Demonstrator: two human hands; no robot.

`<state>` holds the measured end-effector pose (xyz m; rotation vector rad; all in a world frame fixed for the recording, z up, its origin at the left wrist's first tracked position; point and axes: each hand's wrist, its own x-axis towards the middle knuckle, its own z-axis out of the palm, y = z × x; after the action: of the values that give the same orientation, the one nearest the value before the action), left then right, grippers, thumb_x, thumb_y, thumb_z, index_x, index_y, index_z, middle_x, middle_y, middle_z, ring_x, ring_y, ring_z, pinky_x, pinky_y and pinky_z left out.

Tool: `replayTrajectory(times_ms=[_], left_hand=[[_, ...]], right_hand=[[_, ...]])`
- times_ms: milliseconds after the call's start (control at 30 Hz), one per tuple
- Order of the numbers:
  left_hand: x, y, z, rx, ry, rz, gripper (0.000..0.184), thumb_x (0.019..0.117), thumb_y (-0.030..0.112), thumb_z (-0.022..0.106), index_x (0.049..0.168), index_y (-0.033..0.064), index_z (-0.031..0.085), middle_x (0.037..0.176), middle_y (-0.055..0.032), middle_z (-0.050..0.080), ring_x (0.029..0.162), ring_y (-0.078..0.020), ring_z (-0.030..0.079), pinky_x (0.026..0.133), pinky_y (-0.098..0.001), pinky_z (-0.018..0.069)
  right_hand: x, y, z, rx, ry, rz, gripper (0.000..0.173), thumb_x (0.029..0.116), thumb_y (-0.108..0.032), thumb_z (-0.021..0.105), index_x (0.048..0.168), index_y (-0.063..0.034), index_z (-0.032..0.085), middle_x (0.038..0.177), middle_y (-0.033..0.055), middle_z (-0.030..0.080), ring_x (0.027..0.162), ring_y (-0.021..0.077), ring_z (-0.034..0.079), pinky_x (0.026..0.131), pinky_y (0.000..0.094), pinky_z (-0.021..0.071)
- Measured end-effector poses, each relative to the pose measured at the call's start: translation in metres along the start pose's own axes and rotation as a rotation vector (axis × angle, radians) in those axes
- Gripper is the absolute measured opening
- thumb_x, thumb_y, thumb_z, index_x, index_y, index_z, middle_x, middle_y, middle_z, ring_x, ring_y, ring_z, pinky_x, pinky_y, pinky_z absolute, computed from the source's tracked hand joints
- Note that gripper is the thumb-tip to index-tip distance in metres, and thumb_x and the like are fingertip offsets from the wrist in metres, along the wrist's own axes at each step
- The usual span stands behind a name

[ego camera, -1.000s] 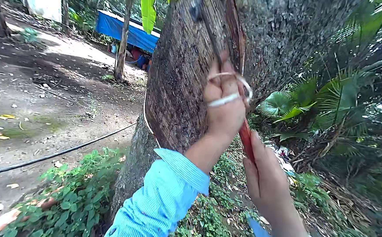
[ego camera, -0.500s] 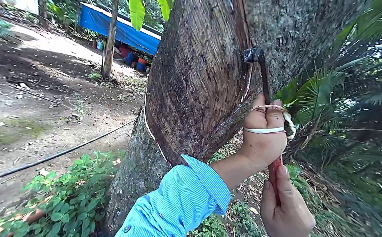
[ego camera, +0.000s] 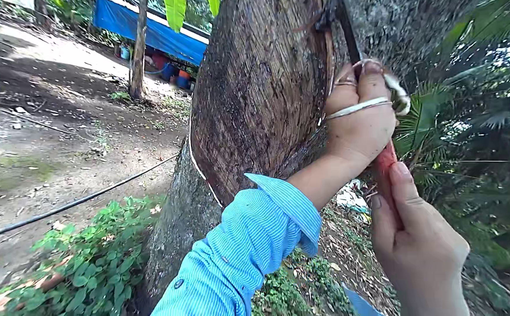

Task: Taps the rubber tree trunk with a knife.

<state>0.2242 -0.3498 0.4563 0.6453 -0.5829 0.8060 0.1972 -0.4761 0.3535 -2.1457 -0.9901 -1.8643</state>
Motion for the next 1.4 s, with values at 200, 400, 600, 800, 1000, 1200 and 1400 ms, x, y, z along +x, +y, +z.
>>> replayTrajectory(times_ms=[200, 400, 600, 800, 1000, 1200, 1400], left_hand=[[0.002, 0.008, -0.009, 0.053, -0.054, -0.056, 0.025, 0.113, 0.018, 0.032, 0.112, 0.0022, 0.051, 0.063, 0.0036, 0.045, 0.046, -0.0027, 0.045, 0.045, -0.019, 0.0459], [0.005, 0.009, -0.005, 0.026, -0.039, -0.036, 0.026, 0.1136, 0.022, 0.031, 0.107, 0.0068, 0.05, 0.065, 0.0029, 0.044, 0.046, -0.0042, 0.044, 0.043, -0.0199, 0.0445], [0.033, 0.015, 0.002, 0.068, 0.003, -0.016, 0.026, 0.113, 0.021, 0.035, 0.106, 0.0039, 0.053, 0.068, 0.0006, 0.046, 0.048, -0.0058, 0.045, 0.046, -0.0213, 0.0461], [0.009, 0.0, -0.001, -0.007, -0.054, -0.037, 0.025, 0.1127, 0.019, 0.032, 0.121, 0.003, 0.05, 0.066, 0.0033, 0.044, 0.05, -0.0043, 0.047, 0.047, -0.0214, 0.0472], [0.038, 0.019, 0.013, 0.0, 0.015, 0.03, 0.025, 0.1132, 0.02, 0.034, 0.11, 0.0045, 0.053, 0.073, 0.0002, 0.047, 0.05, -0.0053, 0.043, 0.047, -0.0207, 0.0443], [0.089, -0.042, 0.014, -0.071, 0.072, 0.637, 0.032, 0.1101, 0.018, 0.039, 0.103, -0.0037, 0.061, 0.074, -0.0021, 0.061, 0.06, -0.0027, 0.057, 0.054, -0.0214, 0.0524], [0.048, 0.047, 0.014, 0.098, 0.024, -0.019, 0.028, 0.1135, 0.023, 0.032, 0.106, 0.0068, 0.054, 0.072, -0.0012, 0.047, 0.05, -0.0083, 0.046, 0.047, -0.0233, 0.047]], right_hand=[[0.007, -0.015, 0.005, -0.033, -0.009, 0.014, 0.039, 0.1041, -0.009, 0.049, 0.138, 0.0069, 0.06, 0.077, 0.0243, 0.065, 0.059, 0.0329, 0.063, 0.05, 0.0404, 0.0494], [0.006, -0.01, -0.002, -0.018, -0.037, 0.005, 0.041, 0.1041, -0.01, 0.049, 0.14, 0.0065, 0.058, 0.079, 0.0259, 0.066, 0.062, 0.0348, 0.063, 0.053, 0.0427, 0.0507], [0.036, 0.007, 0.017, -0.056, -0.023, -0.024, 0.043, 0.1039, -0.011, 0.049, 0.144, 0.0036, 0.055, 0.085, 0.0296, 0.069, 0.067, 0.0432, 0.067, 0.056, 0.0513, 0.0518], [0.014, 0.006, 0.003, -0.069, -0.042, -0.027, 0.042, 0.1041, -0.01, 0.048, 0.142, 0.0049, 0.057, 0.083, 0.0283, 0.068, 0.063, 0.0392, 0.065, 0.053, 0.0465, 0.051], [0.046, 0.015, -0.001, -0.059, -0.09, -0.039, 0.049, 0.1049, -0.013, 0.047, 0.153, -0.0037, 0.047, 0.09, 0.031, 0.07, 0.071, 0.0457, 0.067, 0.06, 0.0551, 0.0515], [0.068, 0.007, 0.011, -0.032, -0.129, 0.007, 0.05, 0.1062, -0.015, 0.046, 0.156, -0.0065, 0.044, 0.092, 0.0343, 0.069, 0.075, 0.0535, 0.067, 0.061, 0.0651, 0.0513], [0.066, -0.006, -0.019, -0.055, -0.145, -0.006, 0.051, 0.1069, -0.018, 0.046, 0.157, -0.0128, 0.043, 0.091, 0.032, 0.068, 0.07, 0.0495, 0.065, 0.057, 0.0601, 0.049]])
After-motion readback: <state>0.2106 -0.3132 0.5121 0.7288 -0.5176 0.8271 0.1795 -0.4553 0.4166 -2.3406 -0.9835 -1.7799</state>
